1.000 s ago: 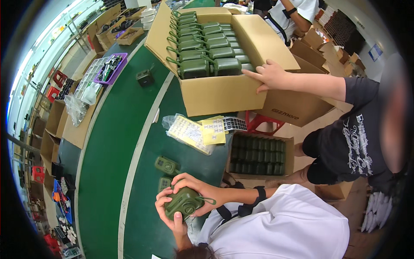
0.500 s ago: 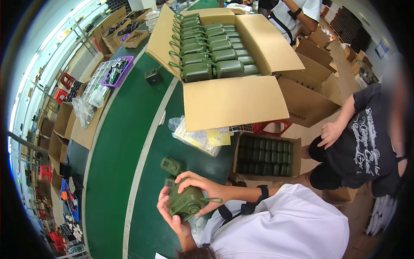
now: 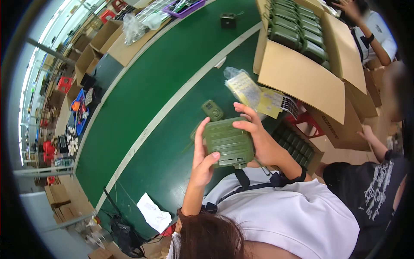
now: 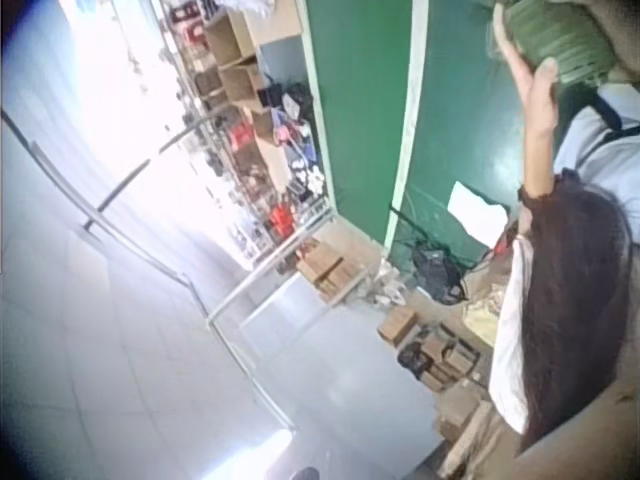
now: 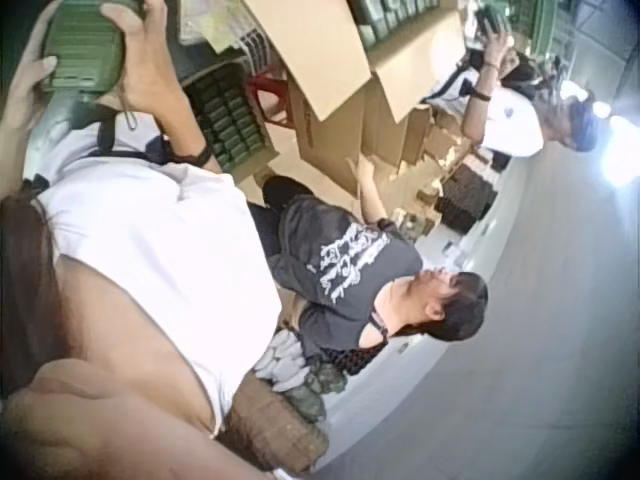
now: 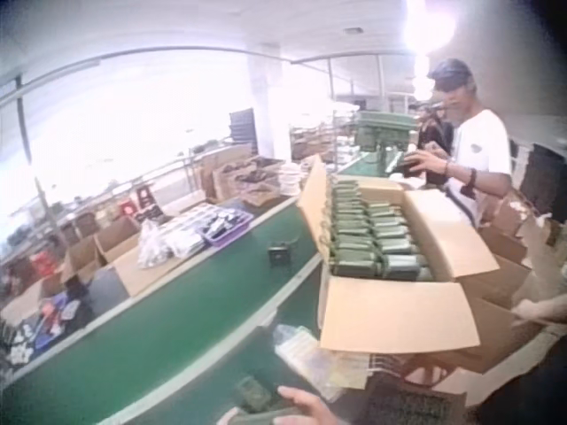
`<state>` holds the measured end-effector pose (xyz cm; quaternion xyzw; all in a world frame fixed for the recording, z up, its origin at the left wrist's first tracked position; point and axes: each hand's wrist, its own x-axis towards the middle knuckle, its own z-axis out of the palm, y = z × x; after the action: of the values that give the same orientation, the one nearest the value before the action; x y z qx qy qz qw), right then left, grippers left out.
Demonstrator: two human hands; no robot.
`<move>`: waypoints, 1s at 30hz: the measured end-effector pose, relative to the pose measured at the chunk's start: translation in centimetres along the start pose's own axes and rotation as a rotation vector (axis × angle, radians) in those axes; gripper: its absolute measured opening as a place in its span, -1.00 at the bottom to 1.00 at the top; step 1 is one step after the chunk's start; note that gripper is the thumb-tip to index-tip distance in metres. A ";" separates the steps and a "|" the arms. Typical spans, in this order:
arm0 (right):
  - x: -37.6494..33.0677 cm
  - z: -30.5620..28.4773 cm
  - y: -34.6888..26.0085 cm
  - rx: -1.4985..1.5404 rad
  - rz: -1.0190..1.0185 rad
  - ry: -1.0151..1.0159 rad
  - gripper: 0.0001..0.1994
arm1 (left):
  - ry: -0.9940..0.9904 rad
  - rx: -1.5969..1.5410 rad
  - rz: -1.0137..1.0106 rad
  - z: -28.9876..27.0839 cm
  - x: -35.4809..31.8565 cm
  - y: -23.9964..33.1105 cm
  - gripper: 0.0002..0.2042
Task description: The recorder is inspecting and packing small green electronic devices into cardboard boxes in a warehouse setting.
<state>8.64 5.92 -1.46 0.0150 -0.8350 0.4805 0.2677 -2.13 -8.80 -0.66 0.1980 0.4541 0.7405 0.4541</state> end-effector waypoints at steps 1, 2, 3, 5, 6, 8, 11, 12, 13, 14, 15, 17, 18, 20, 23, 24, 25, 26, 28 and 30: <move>0.3 0.4 0.3 0.040 -0.006 -0.010 -0.11 | 0.019 0.002 0.008 -0.2 0.0 0.2 -0.21; 0.4 0.9 0.1 0.081 -0.003 -0.020 -0.11 | 0.026 0.029 0.021 -0.3 -0.3 0.3 -0.22; 0.4 1.0 0.0 0.093 0.000 -0.032 -0.11 | 0.030 0.057 0.032 -0.4 -0.5 0.4 -0.22; 0.6 1.1 -0.1 0.068 0.010 -0.059 -0.12 | 0.039 0.083 0.047 -0.7 -0.8 0.5 -0.23; 0.7 1.2 -0.1 0.077 0.013 -0.067 -0.12 | 0.033 0.111 0.063 -0.9 -0.9 0.5 -0.24; 0.9 1.3 -0.2 0.067 0.001 -0.079 -0.12 | 0.048 0.103 0.068 -1.1 -1.1 0.4 -0.24; 1.0 1.5 0.1 0.019 -0.007 -0.077 -0.14 | 0.059 0.102 0.086 -1.8 -1.1 -0.2 -0.23; 1.1 1.6 0.2 -0.013 -0.018 -0.070 -0.15 | 0.060 0.110 0.097 -2.0 -1.0 -0.3 -0.23; 1.1 1.6 0.2 -0.013 -0.016 -0.070 -0.15 | 0.060 0.109 0.095 -2.0 -1.0 -0.3 -0.23; 1.2 1.5 0.0 -0.031 -0.008 -0.066 -0.17 | 0.072 0.078 0.072 -1.9 -1.0 -0.2 -0.23; 1.3 1.4 -0.1 -0.050 -0.001 -0.063 -0.20 | 0.083 0.046 0.049 -1.8 -1.0 -0.1 -0.22; 1.2 1.1 -0.1 -0.063 0.023 -0.065 -0.22 | 0.097 0.040 0.011 -1.5 -1.1 -0.2 -0.19; 1.2 1.0 -0.1 -0.075 0.046 -0.069 -0.25 | 0.112 0.034 -0.026 -1.4 -1.2 -0.3 -0.14; 1.0 1.0 0.1 -0.038 0.063 -0.055 -0.27 | 0.089 -0.046 -0.048 -2.1 -1.6 -1.2 -0.14; 0.6 1.2 0.6 0.025 0.094 -0.035 -0.30 | 0.056 0.001 -0.073 -2.8 -1.7 -1.1 -0.11; 0.5 1.2 0.6 0.048 0.108 -0.027 -0.31 | 0.043 0.128 -0.076 -2.8 -1.7 -1.0 -0.10; 0.5 1.2 0.7 0.050 0.109 -0.031 -0.31 | 0.046 0.126 -0.077 -2.9 -1.6 -1.4 -0.10; 0.4 1.4 0.8 0.118 0.123 -0.038 -0.35 | 0.057 0.156 0.054 -3.3 -1.5 -2.0 -0.10; 0.0 1.7 1.3 0.194 0.139 -0.052 -0.38 | 0.078 0.186 0.184 -3.8 -1.2 -2.3 -0.11; -0.7 2.2 2.2 0.373 0.565 -0.311 -0.45 | 0.000 0.498 0.395 -3.9 -0.9 -1.6 -0.16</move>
<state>7.67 5.12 -4.43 -0.0945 -0.7351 0.6712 -0.0128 -3.66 -11.22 -3.86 0.3874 0.5741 0.6806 0.2391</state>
